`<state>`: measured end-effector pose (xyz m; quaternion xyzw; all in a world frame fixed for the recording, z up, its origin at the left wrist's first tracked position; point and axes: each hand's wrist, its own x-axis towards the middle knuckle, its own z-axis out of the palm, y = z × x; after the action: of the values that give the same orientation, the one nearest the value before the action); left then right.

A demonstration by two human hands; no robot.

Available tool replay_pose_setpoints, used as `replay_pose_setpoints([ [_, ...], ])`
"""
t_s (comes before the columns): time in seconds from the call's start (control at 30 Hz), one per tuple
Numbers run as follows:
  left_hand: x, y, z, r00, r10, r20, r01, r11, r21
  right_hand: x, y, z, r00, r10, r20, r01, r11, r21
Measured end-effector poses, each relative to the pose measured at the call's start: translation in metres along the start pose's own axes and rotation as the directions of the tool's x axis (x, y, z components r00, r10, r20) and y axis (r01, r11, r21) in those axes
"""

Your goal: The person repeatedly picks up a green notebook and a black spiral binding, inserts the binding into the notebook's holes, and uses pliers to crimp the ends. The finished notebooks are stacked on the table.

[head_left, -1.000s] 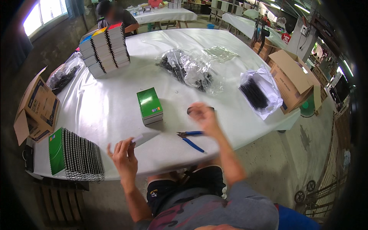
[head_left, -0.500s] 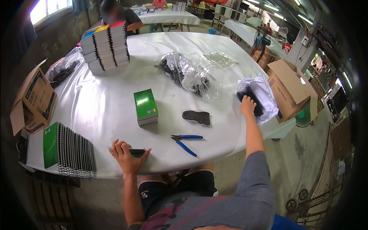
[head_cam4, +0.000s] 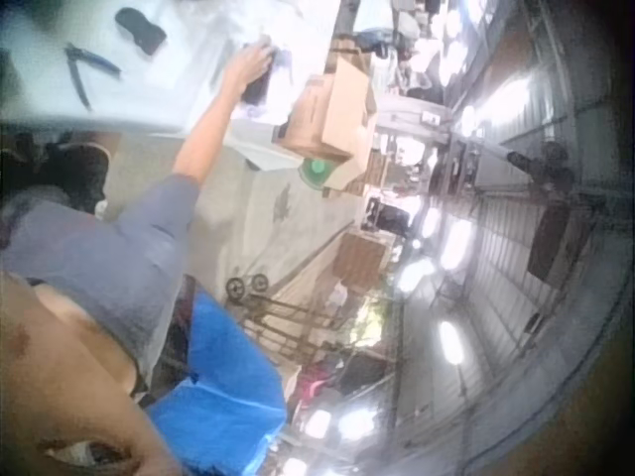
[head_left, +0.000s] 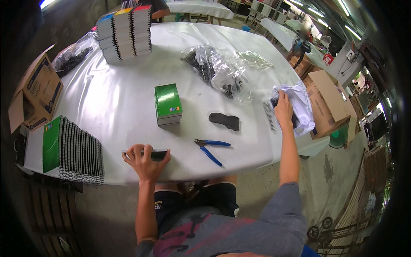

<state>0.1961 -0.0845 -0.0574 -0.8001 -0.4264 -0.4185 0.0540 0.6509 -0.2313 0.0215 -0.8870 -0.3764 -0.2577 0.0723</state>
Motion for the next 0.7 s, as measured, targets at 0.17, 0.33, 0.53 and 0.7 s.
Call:
replay_pose_setpoints([
  [0.17,0.005,0.01,-0.003,0.999,0.009,-0.034,-0.009,1.0,-0.014,-0.048,-0.083,-0.056,0.952,-0.256,0.167,0.124,0.822,0.556],
  [0.33,0.003,0.005,-0.003,0.998,0.028,-0.052,-0.029,1.0,-0.011,-0.108,-0.179,-0.081,0.794,-0.563,0.228,-0.019,0.353,0.936],
  [0.53,-0.003,0.012,-0.004,0.996,0.03,-0.088,-0.031,0.999,-0.011,-0.131,-0.236,-0.087,0.83,-0.539,0.148,-0.026,0.227,0.974],
  [0.7,-0.004,0.01,-0.002,0.997,0.014,-0.072,-0.017,0.999,-0.043,-0.134,-0.25,-0.078,0.797,-0.59,0.131,0.011,0.231,0.973],
])
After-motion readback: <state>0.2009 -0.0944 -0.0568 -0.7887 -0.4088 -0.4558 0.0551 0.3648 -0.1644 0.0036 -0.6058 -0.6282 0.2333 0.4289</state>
